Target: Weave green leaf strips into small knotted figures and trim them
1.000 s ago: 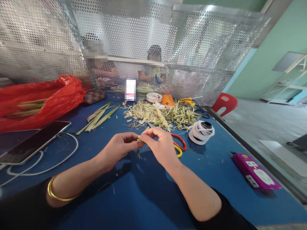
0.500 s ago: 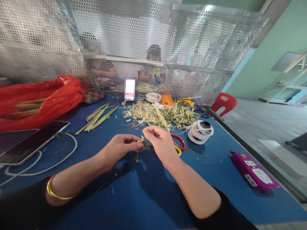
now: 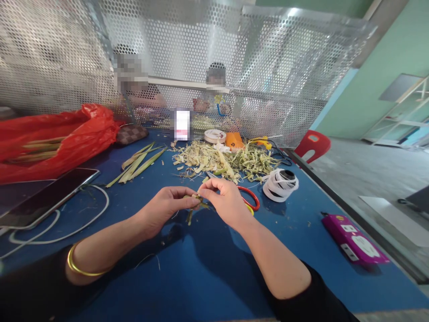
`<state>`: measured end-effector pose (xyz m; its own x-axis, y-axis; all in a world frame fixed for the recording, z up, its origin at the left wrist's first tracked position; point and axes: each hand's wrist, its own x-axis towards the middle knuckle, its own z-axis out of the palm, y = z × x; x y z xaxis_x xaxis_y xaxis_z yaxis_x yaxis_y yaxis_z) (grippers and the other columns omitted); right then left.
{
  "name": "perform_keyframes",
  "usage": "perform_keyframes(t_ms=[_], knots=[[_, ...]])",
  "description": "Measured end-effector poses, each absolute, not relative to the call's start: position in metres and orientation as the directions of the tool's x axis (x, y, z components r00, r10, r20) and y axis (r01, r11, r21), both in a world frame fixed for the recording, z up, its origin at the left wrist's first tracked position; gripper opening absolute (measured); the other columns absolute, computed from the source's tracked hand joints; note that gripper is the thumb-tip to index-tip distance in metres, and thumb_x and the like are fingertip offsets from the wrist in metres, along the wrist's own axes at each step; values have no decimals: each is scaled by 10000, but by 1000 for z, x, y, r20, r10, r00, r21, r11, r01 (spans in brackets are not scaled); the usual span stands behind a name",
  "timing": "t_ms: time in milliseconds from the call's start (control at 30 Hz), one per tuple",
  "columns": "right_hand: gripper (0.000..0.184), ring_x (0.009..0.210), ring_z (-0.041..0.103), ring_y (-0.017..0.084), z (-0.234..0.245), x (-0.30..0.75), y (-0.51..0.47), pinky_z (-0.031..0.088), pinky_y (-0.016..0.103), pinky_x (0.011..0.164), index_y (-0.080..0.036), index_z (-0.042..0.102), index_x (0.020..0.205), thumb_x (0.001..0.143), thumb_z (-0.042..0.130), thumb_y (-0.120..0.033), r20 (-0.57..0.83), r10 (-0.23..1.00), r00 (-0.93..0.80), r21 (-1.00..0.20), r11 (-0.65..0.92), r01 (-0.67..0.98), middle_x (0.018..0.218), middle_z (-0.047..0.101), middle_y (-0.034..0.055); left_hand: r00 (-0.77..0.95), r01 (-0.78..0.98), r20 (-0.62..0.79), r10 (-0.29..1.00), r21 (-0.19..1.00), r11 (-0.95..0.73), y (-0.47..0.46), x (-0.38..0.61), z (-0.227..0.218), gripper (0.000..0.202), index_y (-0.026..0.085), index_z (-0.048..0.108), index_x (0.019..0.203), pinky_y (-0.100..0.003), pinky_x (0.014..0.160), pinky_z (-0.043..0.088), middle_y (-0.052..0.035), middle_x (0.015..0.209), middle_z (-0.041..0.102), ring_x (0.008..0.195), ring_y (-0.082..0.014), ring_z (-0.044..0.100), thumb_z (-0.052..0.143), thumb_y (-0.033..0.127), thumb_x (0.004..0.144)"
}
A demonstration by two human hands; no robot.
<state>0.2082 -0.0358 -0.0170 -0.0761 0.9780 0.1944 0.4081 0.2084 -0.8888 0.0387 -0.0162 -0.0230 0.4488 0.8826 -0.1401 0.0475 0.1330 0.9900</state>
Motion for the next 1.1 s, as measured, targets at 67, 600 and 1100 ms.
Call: perform_keyframes(t_ms=[67,600,1100], knots=[[137,639,528,153,-19,208,-36,419,276,614,-188,639,679,761,608,-293,198,979,-41,-880,196,432,659,621,1,437,58,-132,890,991,118,-17,39,-24,132,178,715,711,-262,674,427,-14,665,672,649,-143,580,724,299,661],[201,714,639,176,-19,212,-31,492,311,713,-187,694,913,763,638,-308,241,966,96,-935,205,290,782,700,31,331,-152,-152,931,965,212,-13,41,-25,351,157,611,833,-235,658,507,29,658,647,602,-102,620,819,253,567],[197,690,618,150,-26,210,-31,497,289,701,-196,679,926,732,657,-226,247,960,133,-962,226,156,761,670,12,409,-80,-231,883,955,287,-14,40,-27,334,142,648,896,-248,678,494,-65,837,721,679,-141,665,758,363,669]])
